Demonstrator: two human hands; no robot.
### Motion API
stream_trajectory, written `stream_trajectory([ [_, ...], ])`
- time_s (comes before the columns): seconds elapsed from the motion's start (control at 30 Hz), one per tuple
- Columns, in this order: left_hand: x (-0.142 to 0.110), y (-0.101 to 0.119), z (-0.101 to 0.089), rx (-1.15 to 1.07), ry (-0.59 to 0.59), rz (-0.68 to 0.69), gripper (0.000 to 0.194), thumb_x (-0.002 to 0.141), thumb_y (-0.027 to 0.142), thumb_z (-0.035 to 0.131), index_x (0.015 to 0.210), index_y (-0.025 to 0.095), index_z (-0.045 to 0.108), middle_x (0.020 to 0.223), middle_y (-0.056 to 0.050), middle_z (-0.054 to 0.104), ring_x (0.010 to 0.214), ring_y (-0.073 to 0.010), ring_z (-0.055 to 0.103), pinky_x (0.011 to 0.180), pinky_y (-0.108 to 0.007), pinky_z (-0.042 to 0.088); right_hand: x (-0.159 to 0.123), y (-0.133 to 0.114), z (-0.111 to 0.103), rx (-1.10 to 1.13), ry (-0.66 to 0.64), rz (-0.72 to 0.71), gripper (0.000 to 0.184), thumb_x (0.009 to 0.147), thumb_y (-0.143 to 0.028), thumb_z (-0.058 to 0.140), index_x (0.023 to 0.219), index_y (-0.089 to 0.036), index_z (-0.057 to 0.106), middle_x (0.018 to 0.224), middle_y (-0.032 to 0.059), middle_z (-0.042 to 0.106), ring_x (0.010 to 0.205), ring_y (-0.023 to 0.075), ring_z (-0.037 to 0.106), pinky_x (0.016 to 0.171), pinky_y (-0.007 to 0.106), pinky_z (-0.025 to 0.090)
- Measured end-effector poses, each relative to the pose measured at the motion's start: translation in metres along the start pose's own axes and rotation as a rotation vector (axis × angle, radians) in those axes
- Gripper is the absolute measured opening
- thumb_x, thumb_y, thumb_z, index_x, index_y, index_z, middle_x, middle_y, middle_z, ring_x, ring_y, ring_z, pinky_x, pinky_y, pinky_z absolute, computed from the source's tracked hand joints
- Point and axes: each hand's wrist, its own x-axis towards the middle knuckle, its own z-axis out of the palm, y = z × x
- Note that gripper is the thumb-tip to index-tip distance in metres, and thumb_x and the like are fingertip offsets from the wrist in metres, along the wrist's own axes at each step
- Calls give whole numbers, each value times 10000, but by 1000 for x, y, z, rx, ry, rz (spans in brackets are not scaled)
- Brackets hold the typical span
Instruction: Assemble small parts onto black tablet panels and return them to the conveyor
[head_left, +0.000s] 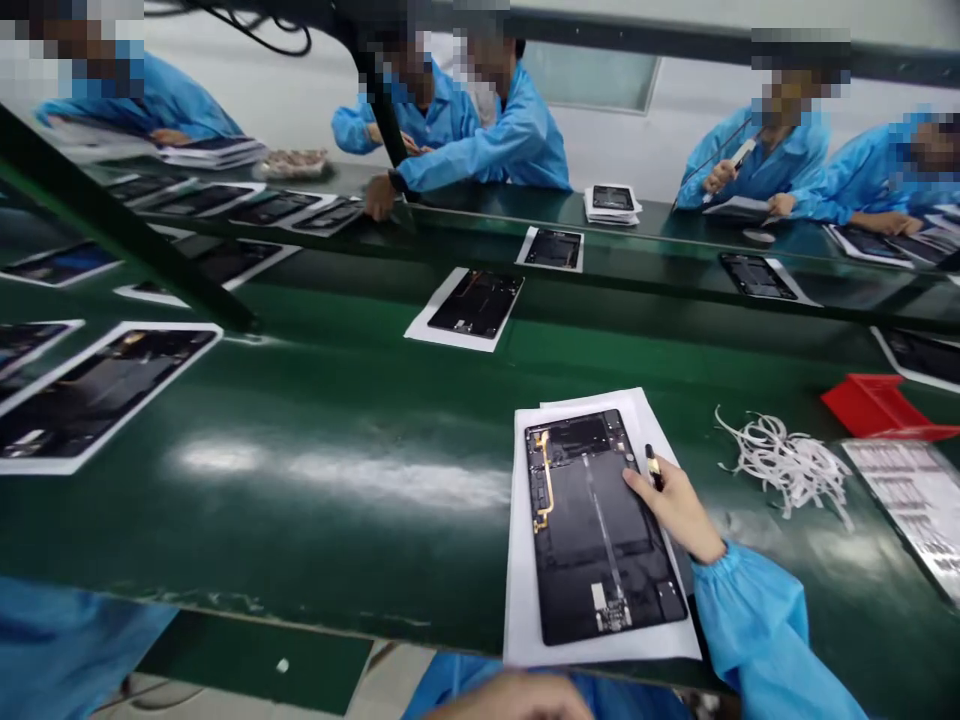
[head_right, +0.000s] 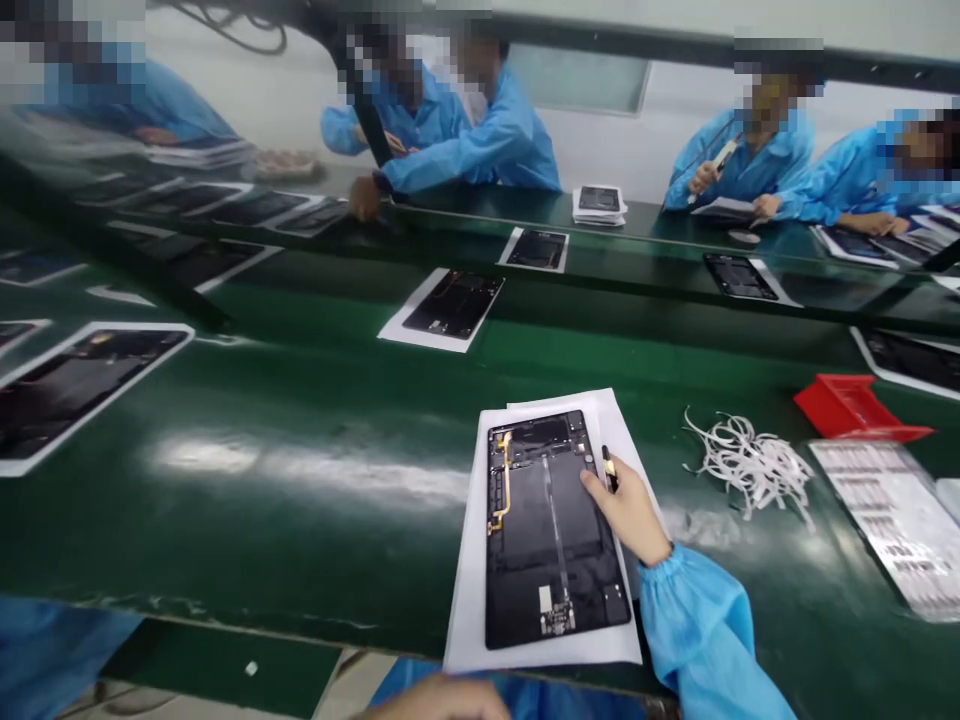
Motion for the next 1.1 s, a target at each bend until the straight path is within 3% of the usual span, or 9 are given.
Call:
stream_trajectory([
  [0.07,10,28,-16,225,162,87,249,891,425,563,1003,253,703,940,-30,712,903,-200,637,845,-307,487,0,0,-2,-145,128,-62,381,764,-484,690,969,-164,693,888,71,695,861,246,630,796,356,484],
  [0.17,50,63,-47,516,460,261,193,920,298,514,1027,215,651,1001,-48,685,891,-185,617,827,-301,474,-4,0,-9,-284,297,-144,373,825,-506,622,969,-169,692,918,82,672,831,223,617,767,336,478],
  [0.23,84,72,-66,655,595,355,188,895,252,553,1058,194,629,1021,-67,659,947,-208,600,867,-334,463,-8,-1,-15,-222,316,-139,373,901,-504,524,933,-172,692,886,72,664,772,193,605,733,316,475],
  [0.3,115,73,-80,751,657,409,227,880,256,592,1096,188,613,1059,-78,641,1027,-236,576,911,-367,447,-11,-2,-21,-113,318,-124,425,955,-501,428,890,-171,688,900,73,662,767,181,599,730,310,475],
  [0.4,144,67,-86,805,661,450,253,878,296,621,1111,199,616,1089,-74,637,1072,-247,561,931,-378,438,-10,-2,-22,26,280,-72,470,985,-497,360,838,-172,665,829,60,652,692,163,582,665,302,472],
  [0.5,153,64,-84,800,667,467,137,887,270,618,995,199,664,1004,-55,656,1005,-223,584,907,-355,443,-4,-1,-16,140,169,-73,385,979,-469,409,815,-187,612,742,23,613,614,142,574,642,300,487],
  [0.6,153,64,-85,798,682,447,103,901,239,594,855,199,678,915,-33,658,924,-199,597,857,-334,448,2,0,-9,184,88,-126,256,916,-438,559,818,-202,580,843,32,625,729,162,628,729,323,532],
  [0.73,150,62,-88,842,662,398,125,899,225,581,818,205,674,864,-25,654,872,-195,594,801,-332,446,4,3,-5,160,100,-108,199,836,-388,680,828,-216,581,846,36,643,818,184,644,734,314,555],
  [1.1,146,55,-90,967,594,365,108,889,212,589,799,201,648,831,-13,618,805,-186,555,780,-343,417,6,3,0,210,171,-66,133,814,-312,710,759,-213,639,780,25,678,779,181,672,702,294,560],
])
